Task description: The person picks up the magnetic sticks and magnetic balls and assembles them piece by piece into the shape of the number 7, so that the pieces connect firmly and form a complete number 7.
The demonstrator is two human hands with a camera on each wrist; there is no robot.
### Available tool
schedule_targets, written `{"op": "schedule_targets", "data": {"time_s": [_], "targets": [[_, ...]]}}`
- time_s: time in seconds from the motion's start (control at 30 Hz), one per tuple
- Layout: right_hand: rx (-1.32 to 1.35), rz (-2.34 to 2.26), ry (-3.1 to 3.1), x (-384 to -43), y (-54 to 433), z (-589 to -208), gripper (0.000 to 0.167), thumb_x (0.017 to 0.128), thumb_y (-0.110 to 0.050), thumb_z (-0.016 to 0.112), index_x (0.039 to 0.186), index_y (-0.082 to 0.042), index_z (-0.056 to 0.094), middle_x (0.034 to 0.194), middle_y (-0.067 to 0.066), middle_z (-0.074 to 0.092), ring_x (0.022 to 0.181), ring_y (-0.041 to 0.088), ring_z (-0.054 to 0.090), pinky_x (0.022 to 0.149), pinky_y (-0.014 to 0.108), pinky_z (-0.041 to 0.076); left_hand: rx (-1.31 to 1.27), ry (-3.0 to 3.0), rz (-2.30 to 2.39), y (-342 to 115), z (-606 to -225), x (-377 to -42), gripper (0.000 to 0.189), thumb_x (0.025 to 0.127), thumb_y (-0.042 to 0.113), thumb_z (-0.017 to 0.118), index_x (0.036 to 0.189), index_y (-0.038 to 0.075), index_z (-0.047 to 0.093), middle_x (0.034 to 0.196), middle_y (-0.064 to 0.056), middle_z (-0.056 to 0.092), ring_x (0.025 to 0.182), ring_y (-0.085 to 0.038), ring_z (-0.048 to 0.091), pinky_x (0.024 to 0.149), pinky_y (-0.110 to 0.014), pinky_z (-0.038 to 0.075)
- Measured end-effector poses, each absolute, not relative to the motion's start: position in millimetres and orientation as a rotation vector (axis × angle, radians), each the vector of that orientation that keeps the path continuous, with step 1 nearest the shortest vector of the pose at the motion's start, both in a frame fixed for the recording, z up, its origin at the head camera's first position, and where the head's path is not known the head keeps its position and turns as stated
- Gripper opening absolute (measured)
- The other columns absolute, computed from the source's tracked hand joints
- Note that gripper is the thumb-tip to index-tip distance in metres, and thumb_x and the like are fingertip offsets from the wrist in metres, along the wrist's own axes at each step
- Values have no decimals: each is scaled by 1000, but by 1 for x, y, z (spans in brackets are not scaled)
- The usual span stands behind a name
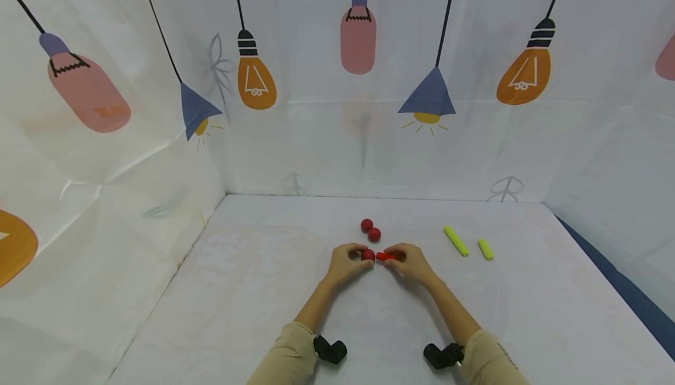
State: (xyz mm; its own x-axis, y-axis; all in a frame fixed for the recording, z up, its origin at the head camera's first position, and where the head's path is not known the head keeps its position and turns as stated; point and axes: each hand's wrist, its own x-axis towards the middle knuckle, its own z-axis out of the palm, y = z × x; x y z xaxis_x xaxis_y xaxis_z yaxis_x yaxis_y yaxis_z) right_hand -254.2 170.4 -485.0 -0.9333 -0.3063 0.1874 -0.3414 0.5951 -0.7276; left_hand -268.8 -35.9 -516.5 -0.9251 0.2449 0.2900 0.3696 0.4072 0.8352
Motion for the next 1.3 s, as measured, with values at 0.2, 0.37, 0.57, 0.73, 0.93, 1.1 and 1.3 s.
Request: {"op": "schedule_targets", "data": {"time_s": [0.2, 0.37, 0.57, 0.73, 0.93, 1.1, 1.3], "targets": [[558, 1288, -2770, -257, 169, -487, 25, 80, -4, 72, 104, 3, 68, 100, 15, 68, 91, 27, 61, 82, 42, 52, -549, -2532, -1559, -36, -516, -268, 37, 74, 20, 79, 105, 2, 70, 97, -7, 69, 87, -20, 57, 78, -28, 47], [541, 1281, -2779, -256, 168, -487, 25, 81, -4, 71, 104, 3, 68, 100, 14, 68, 91, 26, 60, 83, 41, 52, -549, -2538, -1565, -36, -515, -267, 37, 75, 20, 79, 106, 2, 70, 98, -7, 69, 88, -20, 57, 78, -29, 48], [517, 1263, -2801, -255, 169, -487, 25, 81, -5, 71, 105, 2, 68, 101, 14, 68, 91, 26, 59, 83, 41, 51, -563, -2531, -1567, -36, -515, -267, 37, 75, 20, 78, 107, 2, 69, 100, -8, 69, 89, -21, 58, 80, -31, 48], [486, 1263, -2818, -253, 170, -487, 25, 81, -5, 71, 106, 1, 68, 102, 13, 67, 90, 24, 57, 83, 40, 50, -550, -2531, -1572, -36, -516, -267, 37, 75, 21, 79, 107, 3, 70, 101, -8, 69, 90, -21, 58, 81, -32, 48], [516, 1268, -2810, -253, 175, -485, 25, 82, -4, 70, 105, 3, 67, 100, 14, 68, 87, 24, 58, 81, 40, 51, -544, -2549, -1580, -36, -515, -267, 38, 76, 22, 78, 109, 3, 69, 103, -7, 69, 92, -19, 58, 82, -30, 48], [515, 1273, -2849, -255, 179, -482, 26, 82, -6, 70, 106, 3, 67, 98, 12, 68, 85, 20, 58, 78, 35, 50, -533, -2565, -1573, -36, -516, -267, 39, 77, 23, 78, 110, 5, 69, 104, -6, 69, 92, -17, 57, 82, -28, 47], [515, 1331, -2874, -259, 185, -481, 28, 84, -11, 70, 108, 3, 67, 97, 10, 68, 86, 20, 58, 79, 36, 50, -535, -2556, -1565, -36, -515, -266, 38, 76, 22, 78, 108, 4, 70, 102, -7, 69, 91, -18, 57, 82, -29, 48]]}}
